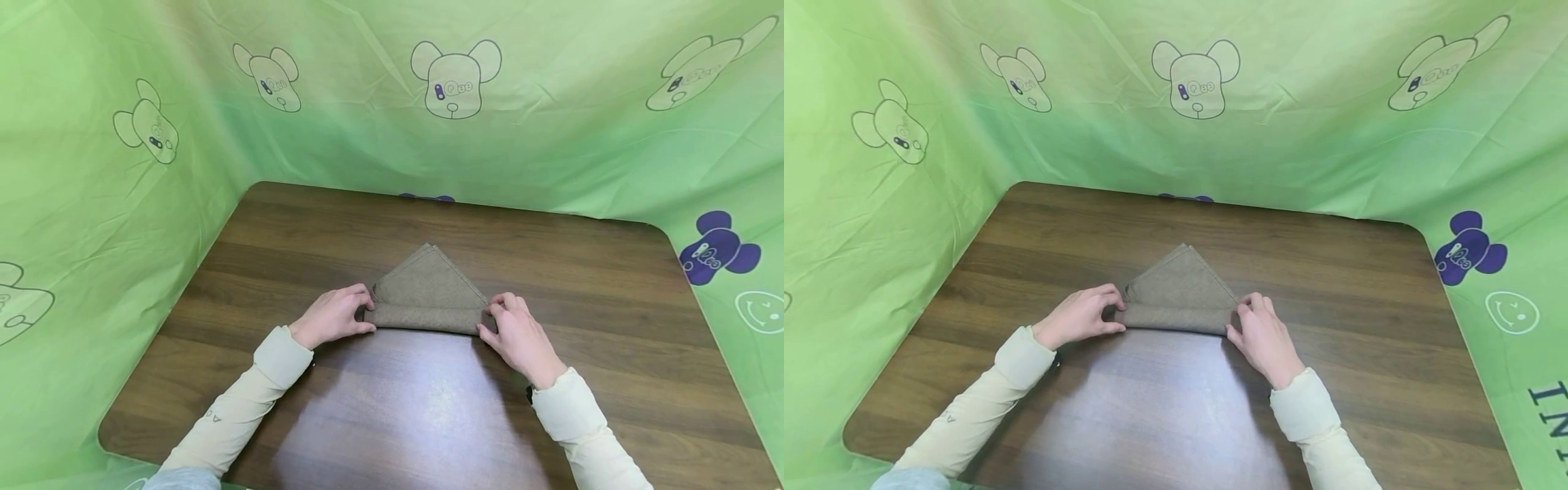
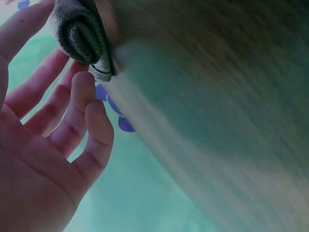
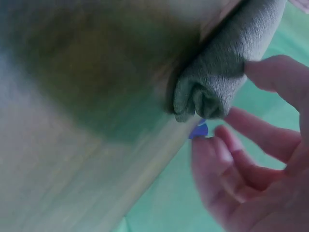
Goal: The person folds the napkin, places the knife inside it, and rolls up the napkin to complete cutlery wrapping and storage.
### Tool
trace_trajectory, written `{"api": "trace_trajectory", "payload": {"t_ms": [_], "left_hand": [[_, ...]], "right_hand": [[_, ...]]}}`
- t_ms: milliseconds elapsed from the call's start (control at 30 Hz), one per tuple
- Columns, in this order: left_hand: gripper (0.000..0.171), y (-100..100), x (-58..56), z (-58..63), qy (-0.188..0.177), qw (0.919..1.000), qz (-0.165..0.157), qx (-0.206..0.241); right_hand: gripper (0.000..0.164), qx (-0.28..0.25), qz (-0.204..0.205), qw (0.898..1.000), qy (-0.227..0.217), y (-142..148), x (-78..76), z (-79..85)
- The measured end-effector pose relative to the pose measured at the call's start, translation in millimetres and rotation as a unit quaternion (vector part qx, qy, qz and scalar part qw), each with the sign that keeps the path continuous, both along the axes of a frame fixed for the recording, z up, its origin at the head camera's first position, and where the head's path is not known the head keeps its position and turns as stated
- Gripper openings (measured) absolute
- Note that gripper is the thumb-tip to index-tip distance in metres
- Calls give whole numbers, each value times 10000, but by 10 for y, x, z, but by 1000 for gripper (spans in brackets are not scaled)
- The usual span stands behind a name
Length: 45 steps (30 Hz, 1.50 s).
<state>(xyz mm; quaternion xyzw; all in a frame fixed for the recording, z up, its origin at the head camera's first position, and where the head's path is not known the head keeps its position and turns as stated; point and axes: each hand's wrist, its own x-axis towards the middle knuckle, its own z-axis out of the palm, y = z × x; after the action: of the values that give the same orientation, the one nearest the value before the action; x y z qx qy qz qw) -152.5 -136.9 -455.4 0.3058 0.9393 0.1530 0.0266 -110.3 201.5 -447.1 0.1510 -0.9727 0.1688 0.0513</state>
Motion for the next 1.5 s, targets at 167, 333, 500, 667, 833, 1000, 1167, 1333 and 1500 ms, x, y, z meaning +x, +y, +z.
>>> {"api": "trace_trajectory", "payload": {"t_ms": [167,333,500,667,833,1000,1167,1333,1500], "left_hand": [[34,14,7,-11,131,9997,-6,-182],[36,38,13,-25,284,9989,-44,-381],[38,61,9,-38,432,9980,-65,-458],[36,69,-5,-51,507,9977,-47,-449],[33,52,-20,-69,371,9988,9,-325],[29,12,-44,-90,-37,9999,156,0],[26,-26,-69,-79,-434,9982,280,303],[26,-58,-108,-70,-694,9959,265,518],[25,-86,-144,-89,-995,9921,334,680]], "right_hand": [[23,-36,403,9989,245,0,16,-38],[33,4,406,9992,22,25,26,-50],[39,-7,421,9991,10,49,23,-70],[39,-38,408,9992,44,53,15,-72],[36,86,421,9989,176,51,10,-92],[34,166,378,9989,231,45,21,-103],[31,174,360,9991,159,52,34,-90],[26,112,321,9993,133,52,36,-74],[21,111,240,9995,150,40,27,-76]]}}
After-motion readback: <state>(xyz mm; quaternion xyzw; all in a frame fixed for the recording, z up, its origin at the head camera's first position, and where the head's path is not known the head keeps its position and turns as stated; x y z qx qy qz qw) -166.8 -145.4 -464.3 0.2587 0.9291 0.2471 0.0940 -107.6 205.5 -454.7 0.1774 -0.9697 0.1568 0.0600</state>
